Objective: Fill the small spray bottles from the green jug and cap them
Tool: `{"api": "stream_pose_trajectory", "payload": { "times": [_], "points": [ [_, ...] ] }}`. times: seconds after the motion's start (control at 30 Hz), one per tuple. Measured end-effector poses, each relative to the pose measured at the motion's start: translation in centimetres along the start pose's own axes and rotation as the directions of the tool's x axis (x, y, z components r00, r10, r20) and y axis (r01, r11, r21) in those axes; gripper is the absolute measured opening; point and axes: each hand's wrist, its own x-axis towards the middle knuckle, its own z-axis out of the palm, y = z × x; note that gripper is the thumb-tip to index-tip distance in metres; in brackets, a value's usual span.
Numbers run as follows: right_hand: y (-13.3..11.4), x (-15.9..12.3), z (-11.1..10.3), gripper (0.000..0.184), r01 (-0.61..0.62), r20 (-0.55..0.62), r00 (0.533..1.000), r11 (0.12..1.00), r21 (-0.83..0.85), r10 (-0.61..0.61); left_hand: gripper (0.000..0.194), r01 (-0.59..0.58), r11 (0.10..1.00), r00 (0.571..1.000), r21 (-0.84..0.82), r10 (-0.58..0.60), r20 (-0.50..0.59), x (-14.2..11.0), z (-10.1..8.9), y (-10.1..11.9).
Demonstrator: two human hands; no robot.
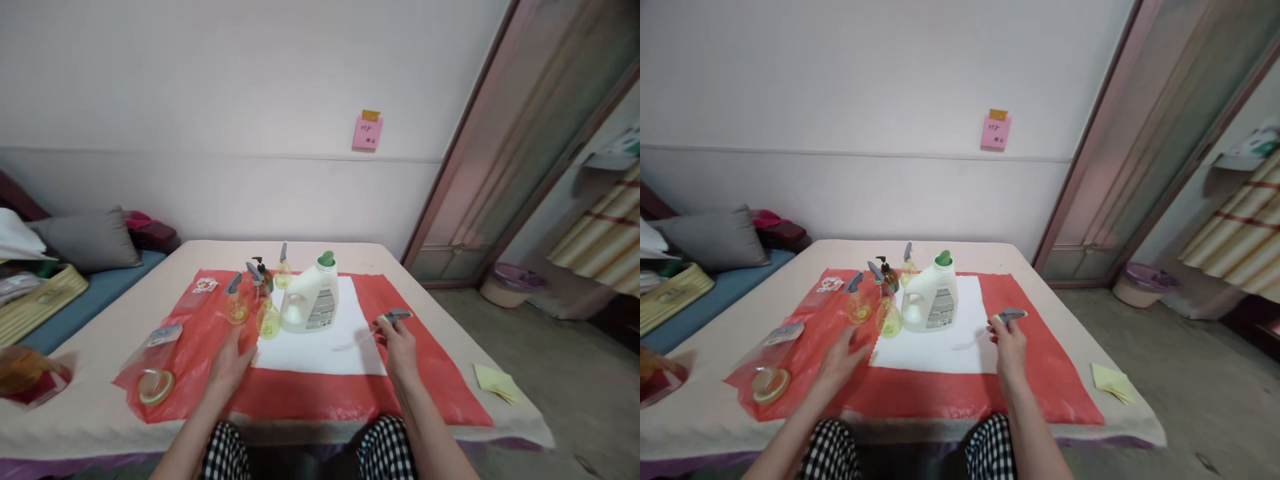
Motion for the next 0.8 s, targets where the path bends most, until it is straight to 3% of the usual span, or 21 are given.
{"api": "stream_pose_trajectory", "payload": {
  "times": [0.07, 0.17, 0.33, 0.47, 0.57, 0.7, 0.8],
  "points": [
    [1.4, 0.2, -0.4, 0.031, -0.022, -0.004, 1.000, 0.996, -0.087, 0.022, 0.037, -0.009, 0.991, 0.998, 0.132, 0.001, 0.060, -2.7, 0.6, -0.3],
    [2.6, 0.7, -0.1, 0.037, -0.031, 0.007, 0.999, 0.975, -0.221, 0.033, 0.024, -0.069, 0.955, 0.987, 0.290, 0.023, 0.159, -5.1, 1.9, -0.4],
    [2.3, 2.2, 1.8, 0.041, 0.078, 0.084, 0.995, 0.879, -0.470, -0.044, 0.025, -0.161, 0.863, 0.966, 0.480, 0.040, 0.254, -5.2, 3.4, 0.4],
    [1.4, 4.4, 3.2, 0.042, 0.198, 0.166, 0.980, 0.689, -0.697, -0.113, 0.031, -0.226, 0.796, 0.944, 0.562, 0.037, 0.327, -4.7, 4.8, 0.9],
    [1.5, 6.2, 4.0, 0.042, 0.253, 0.244, 0.966, 0.495, -0.831, -0.085, 0.035, -0.273, 0.767, 0.925, 0.580, 0.045, 0.376, -4.9, 6.1, 1.4],
    [3.2, 7.5, 4.7, 0.042, 0.327, 0.338, 0.941, 0.279, -0.903, -0.010, 0.036, -0.305, 0.750, 0.908, 0.587, 0.042, 0.417, -4.9, 7.5, 2.3],
    [4.8, 7.3, 4.7, 0.042, 0.373, 0.383, 0.923, 0.180, -0.910, 0.026, 0.033, -0.322, 0.744, 0.898, 0.586, 0.043, 0.438, -4.7, 7.9, 2.5]
  ]
}}
